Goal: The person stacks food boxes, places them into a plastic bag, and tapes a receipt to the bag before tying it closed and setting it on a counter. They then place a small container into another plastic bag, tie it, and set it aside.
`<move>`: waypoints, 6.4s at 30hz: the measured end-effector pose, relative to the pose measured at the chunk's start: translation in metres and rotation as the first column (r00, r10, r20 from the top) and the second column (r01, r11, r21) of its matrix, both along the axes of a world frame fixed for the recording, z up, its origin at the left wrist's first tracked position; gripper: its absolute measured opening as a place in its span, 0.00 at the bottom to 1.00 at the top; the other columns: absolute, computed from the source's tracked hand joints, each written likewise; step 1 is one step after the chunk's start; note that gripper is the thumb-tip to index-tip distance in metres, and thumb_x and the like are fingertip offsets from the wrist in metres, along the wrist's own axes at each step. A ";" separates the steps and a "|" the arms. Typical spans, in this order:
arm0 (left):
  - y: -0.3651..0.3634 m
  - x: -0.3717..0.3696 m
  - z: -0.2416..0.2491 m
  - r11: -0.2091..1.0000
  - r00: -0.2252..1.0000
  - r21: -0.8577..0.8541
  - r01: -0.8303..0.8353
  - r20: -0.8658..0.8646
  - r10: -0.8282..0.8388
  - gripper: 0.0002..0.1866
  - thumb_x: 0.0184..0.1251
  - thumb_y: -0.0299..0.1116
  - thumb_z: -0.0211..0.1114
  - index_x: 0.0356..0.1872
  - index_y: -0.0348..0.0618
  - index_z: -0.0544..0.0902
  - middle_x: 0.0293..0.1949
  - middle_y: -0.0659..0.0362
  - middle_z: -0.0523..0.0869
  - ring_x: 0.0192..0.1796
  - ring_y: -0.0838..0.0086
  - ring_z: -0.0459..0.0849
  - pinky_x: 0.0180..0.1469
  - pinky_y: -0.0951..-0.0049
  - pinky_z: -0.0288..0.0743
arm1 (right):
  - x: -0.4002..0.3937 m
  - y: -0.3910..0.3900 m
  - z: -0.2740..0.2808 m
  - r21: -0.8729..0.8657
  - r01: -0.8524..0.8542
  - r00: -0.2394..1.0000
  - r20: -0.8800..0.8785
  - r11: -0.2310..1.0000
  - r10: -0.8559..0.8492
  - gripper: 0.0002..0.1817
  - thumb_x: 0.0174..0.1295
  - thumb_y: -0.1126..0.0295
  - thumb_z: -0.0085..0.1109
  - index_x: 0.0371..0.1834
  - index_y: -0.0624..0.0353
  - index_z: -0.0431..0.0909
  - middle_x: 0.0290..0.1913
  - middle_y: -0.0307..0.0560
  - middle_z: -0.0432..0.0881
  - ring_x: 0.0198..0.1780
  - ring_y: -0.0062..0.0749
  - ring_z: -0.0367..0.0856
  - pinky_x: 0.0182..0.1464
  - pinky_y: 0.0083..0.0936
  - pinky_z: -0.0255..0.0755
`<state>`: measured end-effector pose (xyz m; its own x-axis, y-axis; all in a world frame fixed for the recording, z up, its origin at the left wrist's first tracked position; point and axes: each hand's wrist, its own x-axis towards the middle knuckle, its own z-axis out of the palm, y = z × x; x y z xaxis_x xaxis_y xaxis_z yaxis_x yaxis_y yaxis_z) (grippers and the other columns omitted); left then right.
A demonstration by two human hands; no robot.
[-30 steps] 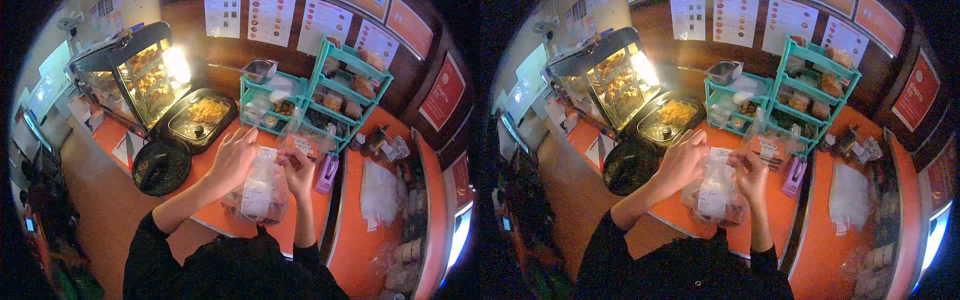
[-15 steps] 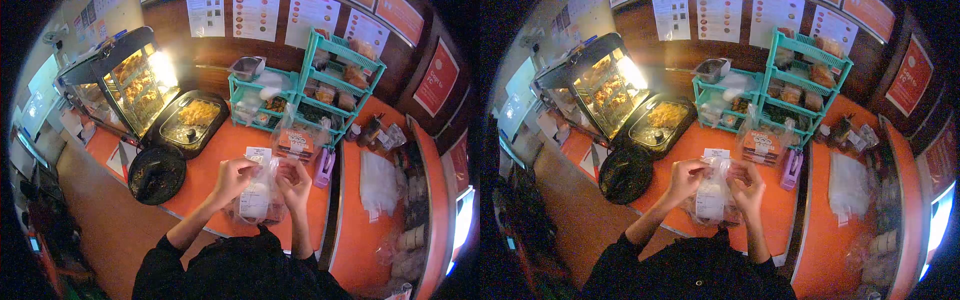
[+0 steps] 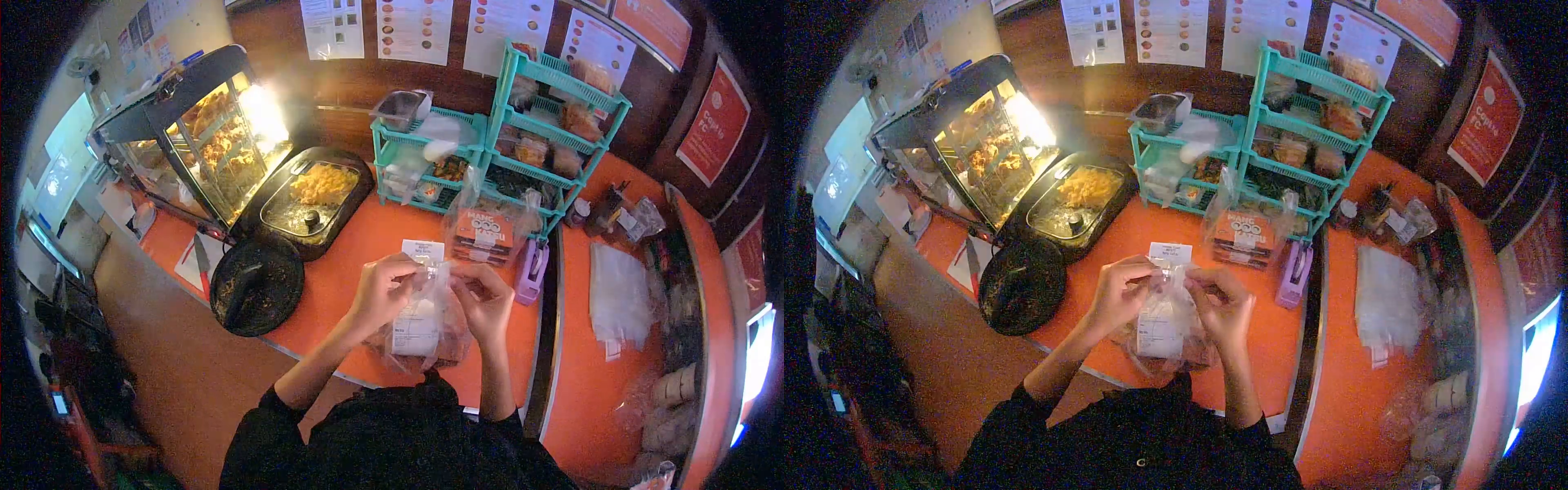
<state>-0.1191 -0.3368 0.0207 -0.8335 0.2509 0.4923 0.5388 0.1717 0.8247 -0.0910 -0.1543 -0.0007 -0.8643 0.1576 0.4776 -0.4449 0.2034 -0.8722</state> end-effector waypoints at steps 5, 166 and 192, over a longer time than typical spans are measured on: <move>-0.005 0.014 0.032 0.936 0.951 -0.245 -0.253 -0.243 0.193 0.08 0.51 0.18 0.63 0.33 0.36 0.83 0.29 0.52 0.83 0.32 0.62 0.85 0.32 0.69 0.77 | 0.000 -0.005 0.020 -0.091 0.032 0.999 0.026 0.995 -0.030 0.05 0.58 0.78 0.64 0.37 0.64 0.82 0.35 0.41 0.84 0.37 0.22 0.82 0.38 0.20 0.77; 0.048 -0.005 0.096 0.983 0.678 0.116 0.144 0.712 -0.183 0.15 0.72 0.38 0.54 0.33 0.37 0.80 0.13 0.76 0.55 0.14 0.88 0.51 0.19 0.81 0.45 | 0.068 0.160 0.018 -0.708 0.166 0.806 0.498 0.686 0.319 0.12 0.68 0.67 0.49 0.26 0.57 0.68 0.18 0.31 0.61 0.18 0.16 0.55 0.21 0.19 0.48; 0.155 0.023 0.015 0.889 0.275 0.403 0.215 0.849 -0.451 0.22 0.64 0.44 0.60 0.49 0.35 0.81 0.43 0.52 0.86 0.47 0.66 0.84 0.54 0.68 0.73 | 0.077 0.156 -0.001 -0.192 0.195 0.820 0.570 0.962 -0.052 0.12 0.64 0.65 0.52 0.36 0.65 0.75 0.28 0.40 0.74 0.32 0.21 0.71 0.32 0.22 0.66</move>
